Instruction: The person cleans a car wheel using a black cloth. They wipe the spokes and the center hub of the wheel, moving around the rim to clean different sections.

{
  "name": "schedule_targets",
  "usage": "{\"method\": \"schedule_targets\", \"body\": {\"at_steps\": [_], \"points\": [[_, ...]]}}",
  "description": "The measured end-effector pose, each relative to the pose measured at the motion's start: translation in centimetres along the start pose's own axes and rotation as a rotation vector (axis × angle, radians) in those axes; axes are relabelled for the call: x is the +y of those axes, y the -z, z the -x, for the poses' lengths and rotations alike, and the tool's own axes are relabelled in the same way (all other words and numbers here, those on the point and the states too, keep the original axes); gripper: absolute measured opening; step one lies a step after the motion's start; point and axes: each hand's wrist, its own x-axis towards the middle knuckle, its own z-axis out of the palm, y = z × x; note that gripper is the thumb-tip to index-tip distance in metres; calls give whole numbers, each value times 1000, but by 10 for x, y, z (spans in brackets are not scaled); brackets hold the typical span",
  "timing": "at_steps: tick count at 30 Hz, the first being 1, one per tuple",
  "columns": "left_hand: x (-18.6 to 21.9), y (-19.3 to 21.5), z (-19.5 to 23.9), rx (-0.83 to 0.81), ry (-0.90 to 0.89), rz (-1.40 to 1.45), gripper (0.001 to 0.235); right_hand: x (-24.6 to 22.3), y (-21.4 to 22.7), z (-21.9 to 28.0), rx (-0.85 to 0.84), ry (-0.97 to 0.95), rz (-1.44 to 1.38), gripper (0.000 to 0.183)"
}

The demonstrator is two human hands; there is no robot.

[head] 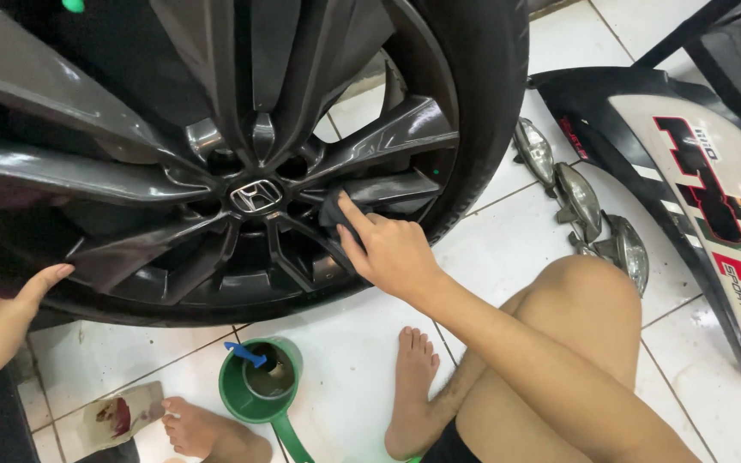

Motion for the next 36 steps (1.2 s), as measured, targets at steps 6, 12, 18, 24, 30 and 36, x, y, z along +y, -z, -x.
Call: {"method": "schedule_targets", "body": {"at_steps": [6,12,18,24,30,36], "points": [[6,9,3,-94,67,258,82,40,14,21,5,-121,191,47],[48,58,8,-141,126,388,80,90,17,58,27,-136,360,48],[1,-2,4,-95,86,359,80,95,-9,74,34,-91,325,49],[-3,-7,3,-87,84,218,86,62,-28,57,-108,-253,94,67],[-18,-23,0,-48,50,117,89,21,-46,39,-231,-452,-110,78],[-19,-19,-1,-43,12,188,86,-26,-31,19,-303,-523,-338,82]]}}
